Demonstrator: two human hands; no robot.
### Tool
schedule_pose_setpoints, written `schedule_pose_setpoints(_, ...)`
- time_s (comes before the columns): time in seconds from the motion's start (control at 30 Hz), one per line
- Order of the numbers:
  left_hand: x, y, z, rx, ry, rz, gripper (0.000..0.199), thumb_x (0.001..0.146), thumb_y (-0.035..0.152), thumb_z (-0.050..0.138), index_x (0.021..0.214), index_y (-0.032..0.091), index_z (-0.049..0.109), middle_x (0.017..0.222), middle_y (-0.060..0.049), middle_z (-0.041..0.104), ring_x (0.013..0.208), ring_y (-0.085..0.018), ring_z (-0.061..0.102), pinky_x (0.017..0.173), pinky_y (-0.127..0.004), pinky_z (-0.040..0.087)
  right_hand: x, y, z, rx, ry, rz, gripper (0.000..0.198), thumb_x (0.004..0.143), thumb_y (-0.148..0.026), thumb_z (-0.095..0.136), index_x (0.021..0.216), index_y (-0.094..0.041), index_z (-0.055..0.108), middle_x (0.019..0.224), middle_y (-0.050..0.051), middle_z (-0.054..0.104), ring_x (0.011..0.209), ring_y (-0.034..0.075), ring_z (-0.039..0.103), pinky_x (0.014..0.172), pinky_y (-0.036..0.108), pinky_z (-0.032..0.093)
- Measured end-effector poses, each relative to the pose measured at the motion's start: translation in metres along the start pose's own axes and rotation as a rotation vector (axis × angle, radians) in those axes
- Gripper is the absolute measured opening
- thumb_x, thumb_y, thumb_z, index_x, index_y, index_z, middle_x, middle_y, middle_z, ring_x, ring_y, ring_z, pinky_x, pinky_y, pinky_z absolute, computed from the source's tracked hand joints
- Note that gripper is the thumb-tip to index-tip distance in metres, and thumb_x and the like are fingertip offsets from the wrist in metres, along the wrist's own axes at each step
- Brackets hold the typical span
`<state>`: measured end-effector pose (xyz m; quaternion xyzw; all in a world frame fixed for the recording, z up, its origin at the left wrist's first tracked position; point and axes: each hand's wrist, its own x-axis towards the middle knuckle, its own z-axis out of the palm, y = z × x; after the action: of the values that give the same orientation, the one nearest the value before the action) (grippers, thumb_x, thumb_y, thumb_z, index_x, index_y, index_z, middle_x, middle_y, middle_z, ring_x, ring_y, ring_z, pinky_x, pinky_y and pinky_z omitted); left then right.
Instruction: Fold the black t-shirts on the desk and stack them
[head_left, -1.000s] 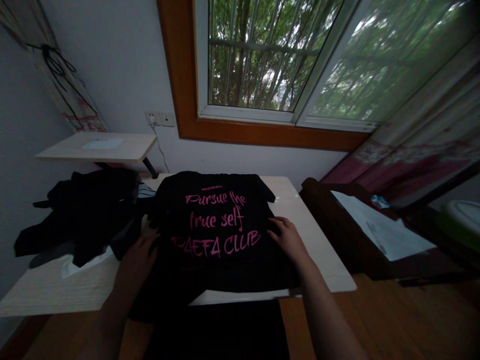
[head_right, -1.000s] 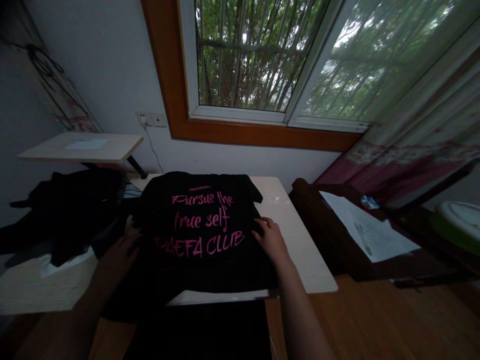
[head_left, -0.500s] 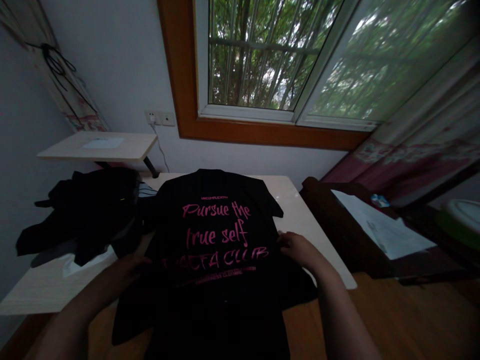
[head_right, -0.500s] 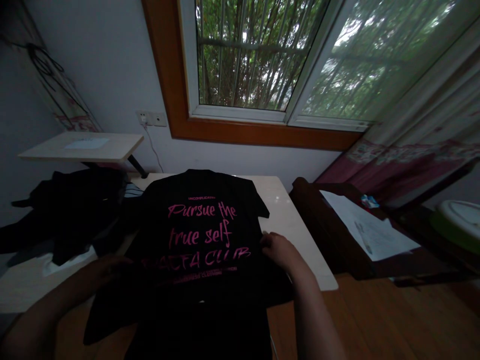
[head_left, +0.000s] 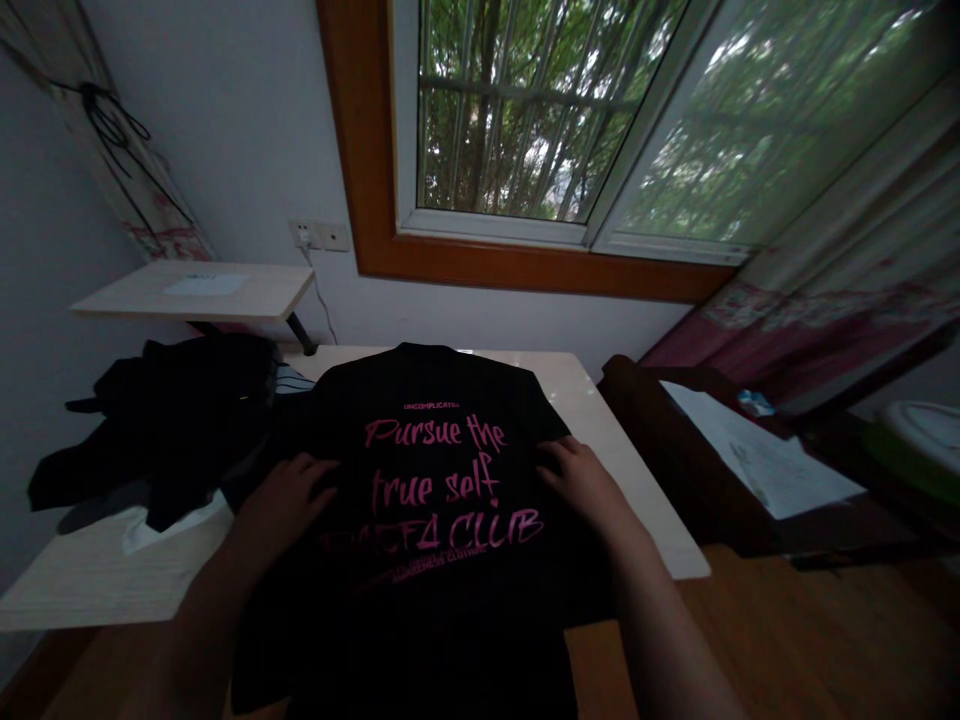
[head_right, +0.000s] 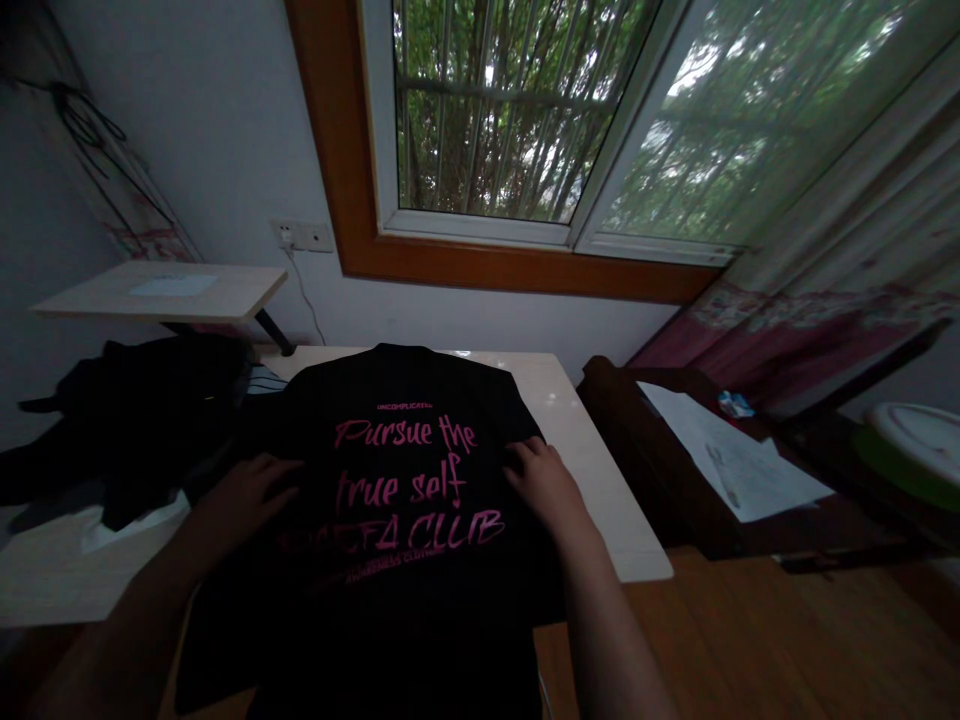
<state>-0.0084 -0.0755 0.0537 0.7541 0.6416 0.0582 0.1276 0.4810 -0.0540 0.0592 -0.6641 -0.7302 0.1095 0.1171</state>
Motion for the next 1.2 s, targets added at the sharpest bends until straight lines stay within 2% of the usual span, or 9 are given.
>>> schedule_pose_setpoints(0.2,0.016,0.024,0.030,0.187,0.130,-0.049,0.048,0.090,0.020,0.049,0.137,0.025,0.063,0.132,-0.011,0.057,0.113,-0.030,0.050,0.099,-0.044,0.047,0.008,-0.013,0.037,-0.052,0.099,0.022,0.047,0.091,-0.016,0.055,0.137,-0.026,0.062,0.124,0.012,0.059,0.106,0.026,0.063,0.095,0.037,0.051)
schedule_pose_setpoints(0.4,0.009,0.006,0.036,0.127,0.125,-0.022,0.053,0.082,0.007,0.046,0.129,0.021,0.067,0.129,-0.011,0.059,0.108,-0.027,0.055,0.104,-0.043,0.046,0.001,-0.011,0.037,-0.008,-0.003,0.101,0.043,0.086,-0.010,0.054,0.126,-0.020,0.066,0.124,0.012,0.057,0.089,0.019,0.066,0.080,0.029,0.050)
schedule_pose_setpoints(0.5,0.000,-0.010,0.031,0.013,0.008,-0.010,0.052,0.078,0.005,0.046,0.122,0.021,0.070,0.128,-0.009,0.061,0.109,-0.025,0.060,0.104,-0.040,0.046,-0.007,-0.005,0.022,0.052,-0.157,0.081,0.041,0.079,-0.008,0.058,0.116,-0.021,0.069,0.116,0.009,0.062,0.088,0.019,0.066,0.078,0.029,0.048)
schedule_pose_setpoints(0.63,-0.022,-0.024,0.011,-0.212,-0.232,0.007,0.052,0.073,0.009,0.049,0.119,0.025,0.070,0.122,-0.005,0.067,0.111,-0.020,0.065,0.102,-0.034,0.047,-0.021,0.003,-0.004,0.218,-0.506,0.029,0.038,0.071,-0.009,0.059,0.102,-0.023,0.076,0.097,0.003,0.072,0.088,0.020,0.068,0.079,0.028,0.048)
schedule_pose_setpoints(0.73,-0.034,-0.023,-0.009,-0.336,-0.447,-0.114,0.054,0.084,0.025,0.049,0.136,0.027,0.059,0.102,-0.003,0.074,0.084,-0.020,0.072,0.081,-0.032,0.055,-0.029,0.005,-0.019,0.290,-0.675,0.050,0.028,0.073,-0.019,0.064,0.096,-0.024,0.079,0.086,0.002,0.076,0.083,0.021,0.070,0.074,0.030,0.049)
schedule_pose_setpoints(0.83,-0.030,-0.018,-0.021,-0.345,-0.455,-0.101,0.054,0.089,0.040,0.050,0.141,0.028,0.056,0.103,-0.003,0.076,0.081,-0.021,0.073,0.078,-0.033,0.056,-0.027,0.002,-0.025,0.269,-0.576,0.050,0.024,0.080,-0.031,0.065,0.099,-0.026,0.079,0.087,0.003,0.077,0.082,0.023,0.071,0.075,0.032,0.050)
schedule_pose_setpoints(0.93,-0.011,-0.010,-0.021,-0.263,-0.202,-0.005,0.046,0.090,0.043,0.050,0.130,0.027,0.065,0.123,-0.006,0.072,0.108,-0.024,0.069,0.099,-0.037,0.051,-0.012,-0.004,-0.021,0.177,-0.322,-0.001,0.022,0.087,-0.030,0.059,0.099,-0.025,0.077,0.095,0.006,0.076,0.089,0.024,0.070,0.083,0.035,0.051)
schedule_pose_setpoints(1.0,0.006,-0.002,-0.015,-0.207,-0.058,0.043,0.044,0.092,0.041,0.047,0.127,0.023,0.068,0.126,-0.009,0.070,0.113,-0.025,0.066,0.104,-0.040,0.047,0.002,-0.008,-0.014,0.154,-0.167,-0.082,0.023,0.090,-0.026,0.056,0.101,-0.023,0.076,0.103,0.008,0.075,0.095,0.023,0.068,0.089,0.036,0.051)
schedule_pose_setpoints(1.2,0.044,0.047,0.013,-0.054,0.144,0.162,0.038,0.094,0.031,0.049,0.125,0.020,0.068,0.128,-0.010,0.066,0.120,-0.026,0.057,0.109,-0.042,0.043,0.037,-0.020,0.016,0.139,0.036,-0.296,0.025,0.095,-0.022,0.053,0.111,-0.023,0.073,0.110,0.008,0.070,0.106,0.024,0.063,0.100,0.040,0.048)
